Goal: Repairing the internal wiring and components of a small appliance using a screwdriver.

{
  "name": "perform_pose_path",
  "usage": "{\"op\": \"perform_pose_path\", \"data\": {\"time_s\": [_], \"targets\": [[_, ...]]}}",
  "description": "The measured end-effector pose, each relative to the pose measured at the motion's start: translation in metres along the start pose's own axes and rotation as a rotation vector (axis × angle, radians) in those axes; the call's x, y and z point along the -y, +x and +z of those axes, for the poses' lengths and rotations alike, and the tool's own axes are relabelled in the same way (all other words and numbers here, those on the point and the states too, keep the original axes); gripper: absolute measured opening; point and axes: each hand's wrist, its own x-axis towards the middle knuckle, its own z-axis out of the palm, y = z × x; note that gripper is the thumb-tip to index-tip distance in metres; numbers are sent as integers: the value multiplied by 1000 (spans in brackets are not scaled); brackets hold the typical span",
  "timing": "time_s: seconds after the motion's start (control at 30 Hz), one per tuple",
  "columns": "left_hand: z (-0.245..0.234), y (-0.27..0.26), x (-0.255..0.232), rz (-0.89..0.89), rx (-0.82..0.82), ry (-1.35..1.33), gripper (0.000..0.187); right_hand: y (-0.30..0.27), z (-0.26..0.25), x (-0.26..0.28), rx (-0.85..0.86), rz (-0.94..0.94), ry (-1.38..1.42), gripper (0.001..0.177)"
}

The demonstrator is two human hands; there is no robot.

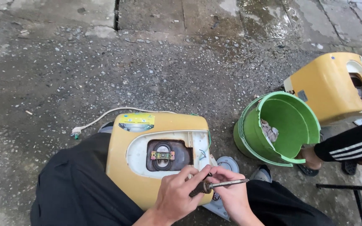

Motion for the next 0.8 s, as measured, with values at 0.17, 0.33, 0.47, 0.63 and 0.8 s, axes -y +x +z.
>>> {"op": "perform_pose_path", "data": {"time_s": [0.17,0.33,0.47,0.63,0.8], "targets": [[-6,8,-1,7,21,-10,61,1,2,2,-2,168,155,22],[-4,13,-5,-236,-12,-207,30,2,-1,1,76,77,259,17],[4,9,5,-407,2,-247,10,13,-8,11,127,-93,-337,22],[17,12,22,-352,185,-91,12,25,-20,36,266,-91,-594,23],[43,8,46,-384,328,-27,13,40,-29,14,258,167,-546,19]]}}
